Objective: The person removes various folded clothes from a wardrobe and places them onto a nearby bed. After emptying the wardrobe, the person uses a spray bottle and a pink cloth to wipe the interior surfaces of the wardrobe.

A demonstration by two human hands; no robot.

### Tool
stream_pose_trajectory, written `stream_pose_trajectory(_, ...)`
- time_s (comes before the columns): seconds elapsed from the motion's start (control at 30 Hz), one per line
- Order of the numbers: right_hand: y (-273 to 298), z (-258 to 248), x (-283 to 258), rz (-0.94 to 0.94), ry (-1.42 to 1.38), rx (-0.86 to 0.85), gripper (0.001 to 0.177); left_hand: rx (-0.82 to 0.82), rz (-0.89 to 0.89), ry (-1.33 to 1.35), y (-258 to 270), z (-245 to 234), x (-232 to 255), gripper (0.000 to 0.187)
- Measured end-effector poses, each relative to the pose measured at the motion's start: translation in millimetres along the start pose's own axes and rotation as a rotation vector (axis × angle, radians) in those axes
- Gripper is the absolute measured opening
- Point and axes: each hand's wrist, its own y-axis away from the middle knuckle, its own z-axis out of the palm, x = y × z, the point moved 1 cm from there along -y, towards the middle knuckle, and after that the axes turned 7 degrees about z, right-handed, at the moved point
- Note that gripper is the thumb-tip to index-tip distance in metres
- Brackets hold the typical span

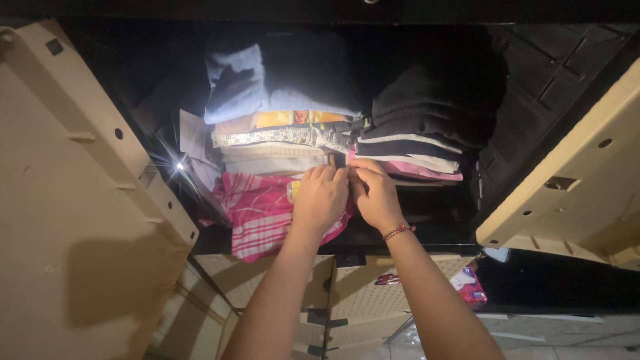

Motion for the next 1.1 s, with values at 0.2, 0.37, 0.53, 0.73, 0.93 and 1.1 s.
stream_pose_trajectory(0.2,0.3,-1.3,-4.0,0.011,-0.052,-0.007,0.025,0.001,-0.018,0.032,-1.7,-3.5,2.0,0.025)
stream_pose_trajectory(0.37,0.5,-2.3,-5.4,-0.025,-0.037,0.002,0.025,0.012,-0.009,0.036,-1.8,-5.0,2.4,0.024)
stream_pose_trajectory(0.53,1.1,-1.3,-4.9,-0.005,-0.030,0.005,0.025,-0.014,-0.012,0.024,-1.0,-3.7,1.9,0.028)
stream_pose_trajectory(0.73,1.1,-1.9,-6.1,0.013,-0.040,-0.022,0.024,0.021,-0.013,0.061,-0.3,-4.4,1.4,0.031)
stream_pose_trajectory(0.93,-0.4,-1.9,-9.3,0.002,-0.024,-0.017,0.020,0.033,-0.014,0.072,1.3,-1.5,-2.6,0.035)
stream_pose_trajectory(1.1,-0.4,-0.1,-7.1,-0.014,-0.024,-0.017,0.018,0.045,0.002,0.065,3.0,1.4,-4.8,0.036)
